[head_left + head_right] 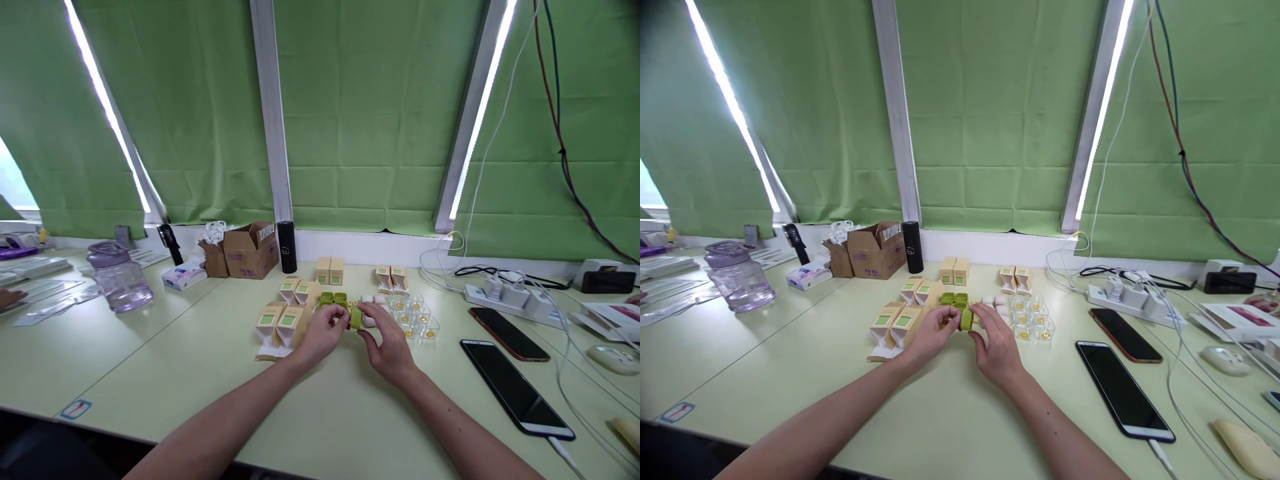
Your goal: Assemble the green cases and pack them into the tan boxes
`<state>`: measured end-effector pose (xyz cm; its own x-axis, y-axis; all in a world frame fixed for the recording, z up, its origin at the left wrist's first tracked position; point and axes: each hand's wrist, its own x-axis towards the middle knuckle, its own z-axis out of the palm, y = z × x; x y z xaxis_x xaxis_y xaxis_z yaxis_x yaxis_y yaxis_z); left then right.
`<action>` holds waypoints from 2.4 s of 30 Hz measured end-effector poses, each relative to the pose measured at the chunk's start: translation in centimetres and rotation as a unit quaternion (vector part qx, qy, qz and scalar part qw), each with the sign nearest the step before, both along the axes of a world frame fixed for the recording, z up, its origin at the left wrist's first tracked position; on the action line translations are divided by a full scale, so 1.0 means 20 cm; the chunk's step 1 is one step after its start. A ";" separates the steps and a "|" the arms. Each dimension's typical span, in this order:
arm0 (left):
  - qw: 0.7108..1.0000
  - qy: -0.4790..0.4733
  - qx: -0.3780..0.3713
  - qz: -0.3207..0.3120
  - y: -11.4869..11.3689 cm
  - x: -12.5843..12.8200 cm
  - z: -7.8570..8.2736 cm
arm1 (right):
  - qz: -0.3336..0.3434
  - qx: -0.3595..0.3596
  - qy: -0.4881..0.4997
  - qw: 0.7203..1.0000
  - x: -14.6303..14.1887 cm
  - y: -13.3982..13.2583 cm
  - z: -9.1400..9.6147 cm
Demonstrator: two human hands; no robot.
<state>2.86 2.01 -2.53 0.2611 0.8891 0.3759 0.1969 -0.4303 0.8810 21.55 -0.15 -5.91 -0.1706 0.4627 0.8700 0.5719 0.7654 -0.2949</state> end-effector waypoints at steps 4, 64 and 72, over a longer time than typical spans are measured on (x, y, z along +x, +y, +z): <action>1.000 -0.006 -0.005 -0.003 0.00 0.00 0.00 | -0.002 0.005 0.002 1.000 0.00 0.00 0.00; 0.997 -0.002 0.005 0.081 -0.03 0.02 0.05 | 0.014 -0.022 0.024 0.999 0.00 0.03 -0.02; 0.997 -0.049 -0.041 0.043 -0.01 0.01 0.04 | 0.014 -0.031 0.038 0.999 0.01 0.03 -0.02</action>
<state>3.01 1.76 -1.66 0.1491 0.9356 0.3200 0.1413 -0.3405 0.9296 21.75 0.49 -6.27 -0.1181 0.5120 0.8508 0.5243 0.7598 -0.3844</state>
